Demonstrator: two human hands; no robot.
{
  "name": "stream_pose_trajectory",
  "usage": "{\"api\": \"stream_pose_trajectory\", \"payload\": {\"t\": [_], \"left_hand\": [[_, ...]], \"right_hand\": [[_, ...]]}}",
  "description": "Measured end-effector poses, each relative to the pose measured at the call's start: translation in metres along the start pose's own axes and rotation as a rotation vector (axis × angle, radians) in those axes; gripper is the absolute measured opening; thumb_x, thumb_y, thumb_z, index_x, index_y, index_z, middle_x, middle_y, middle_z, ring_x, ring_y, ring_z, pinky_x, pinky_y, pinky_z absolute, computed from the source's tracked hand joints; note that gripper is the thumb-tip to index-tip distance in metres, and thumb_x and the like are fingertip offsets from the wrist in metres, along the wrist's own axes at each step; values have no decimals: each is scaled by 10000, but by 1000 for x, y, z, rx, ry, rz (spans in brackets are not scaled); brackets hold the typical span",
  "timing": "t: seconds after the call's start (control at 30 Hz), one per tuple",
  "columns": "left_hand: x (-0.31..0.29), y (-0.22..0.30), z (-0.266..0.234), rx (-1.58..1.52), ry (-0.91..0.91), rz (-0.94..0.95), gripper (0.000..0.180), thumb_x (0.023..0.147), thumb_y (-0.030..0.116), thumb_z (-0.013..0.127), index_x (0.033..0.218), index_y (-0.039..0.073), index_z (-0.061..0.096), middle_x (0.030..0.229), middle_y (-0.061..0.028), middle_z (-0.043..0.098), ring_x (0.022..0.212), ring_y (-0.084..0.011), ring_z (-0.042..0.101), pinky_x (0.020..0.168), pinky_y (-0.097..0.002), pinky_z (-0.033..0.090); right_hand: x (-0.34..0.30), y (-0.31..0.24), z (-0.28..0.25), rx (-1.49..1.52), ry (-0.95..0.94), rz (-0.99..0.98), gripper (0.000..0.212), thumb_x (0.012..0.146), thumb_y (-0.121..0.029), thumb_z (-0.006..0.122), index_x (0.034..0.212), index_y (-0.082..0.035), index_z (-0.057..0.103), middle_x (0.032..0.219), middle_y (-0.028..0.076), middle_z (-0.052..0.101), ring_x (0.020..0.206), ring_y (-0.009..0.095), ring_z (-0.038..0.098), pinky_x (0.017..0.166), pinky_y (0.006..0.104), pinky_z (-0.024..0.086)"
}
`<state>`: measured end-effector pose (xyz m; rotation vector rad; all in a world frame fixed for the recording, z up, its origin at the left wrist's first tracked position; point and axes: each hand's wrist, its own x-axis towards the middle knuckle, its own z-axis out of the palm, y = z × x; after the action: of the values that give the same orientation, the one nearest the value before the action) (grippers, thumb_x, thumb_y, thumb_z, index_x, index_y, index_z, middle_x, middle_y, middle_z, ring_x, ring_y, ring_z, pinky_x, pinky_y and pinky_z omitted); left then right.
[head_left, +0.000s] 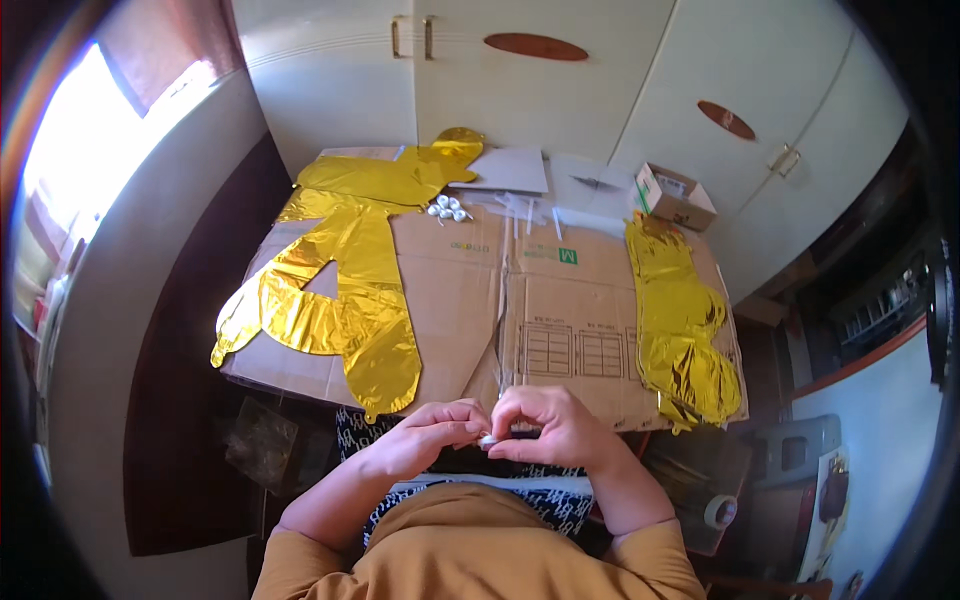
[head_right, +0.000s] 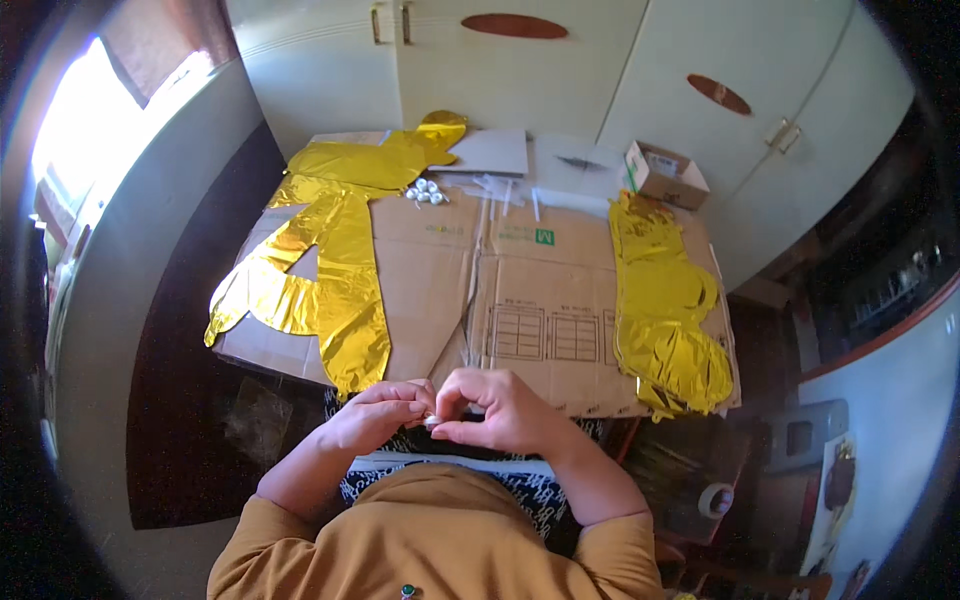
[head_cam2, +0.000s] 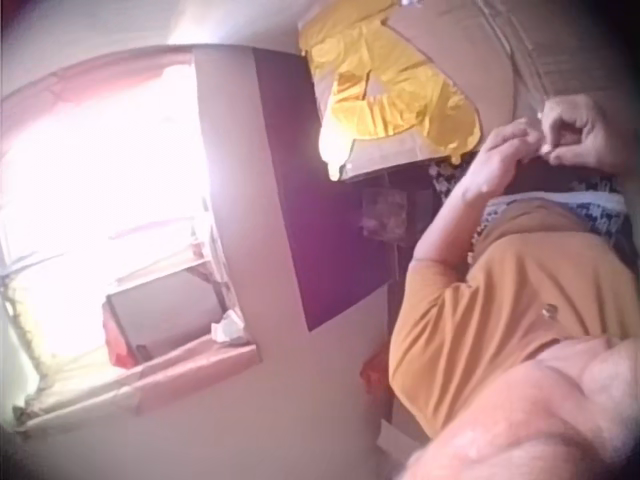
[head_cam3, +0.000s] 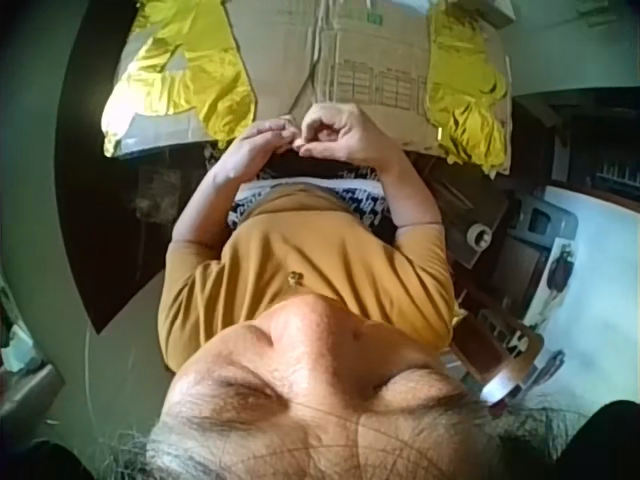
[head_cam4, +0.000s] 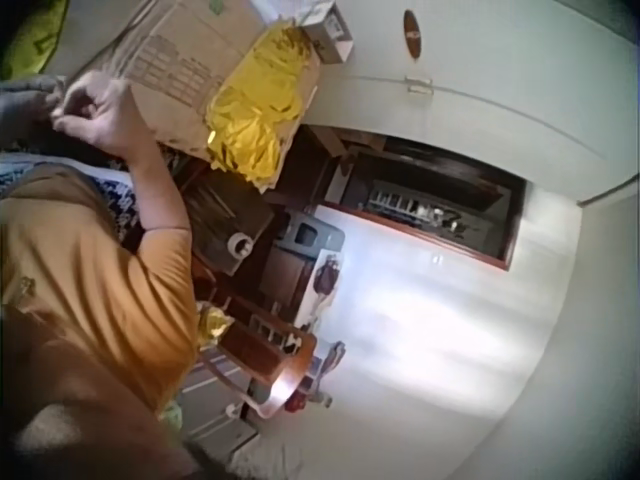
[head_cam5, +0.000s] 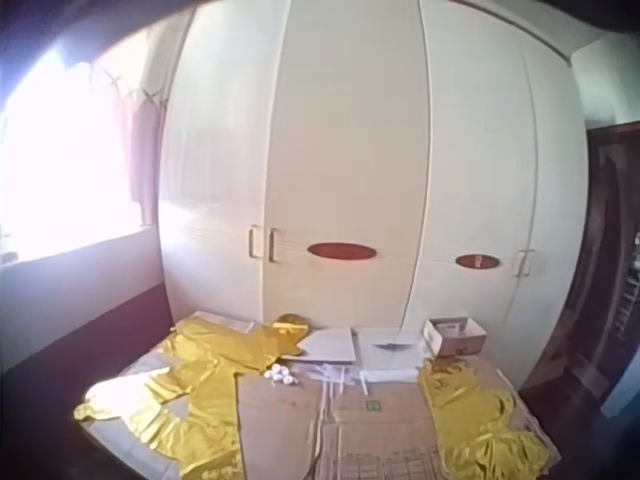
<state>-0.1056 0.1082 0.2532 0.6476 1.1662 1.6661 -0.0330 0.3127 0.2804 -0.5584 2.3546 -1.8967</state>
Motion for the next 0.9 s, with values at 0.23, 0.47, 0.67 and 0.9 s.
{"api": "stream_pose_trajectory", "payload": {"t": [0.23,0.47,0.67,0.9], "left_hand": [[9,-12,-22,-233,256,36,154,933,160,490,995,39,562,807,42,491,728,-58,390,685,-196,332],[-8,-4,-74,-692,556,236,423,894,93,487,1309,72,409,844,-64,549,588,-98,416,563,-217,350],[-33,-15,-75,-491,560,250,295,899,77,504,1186,16,523,827,-43,564,607,-75,416,567,-192,344],[-56,-17,-60,-327,472,116,273,902,57,532,1170,16,571,861,-26,596,682,-45,453,613,-171,359]], "right_hand": [[37,17,23,-491,271,-253,155,738,-5,697,820,-36,570,770,70,580,660,168,588,600,274,482],[132,84,-33,108,55,258,66,832,-88,649,848,-42,604,734,15,611,625,85,576,549,241,464],[260,176,-108,-644,319,450,163,830,-156,635,779,-5,669,678,78,657,577,131,614,551,290,486],[272,195,-115,-386,521,506,224,880,-171,584,916,37,658,835,148,682,664,187,650,570,300,503]]}}
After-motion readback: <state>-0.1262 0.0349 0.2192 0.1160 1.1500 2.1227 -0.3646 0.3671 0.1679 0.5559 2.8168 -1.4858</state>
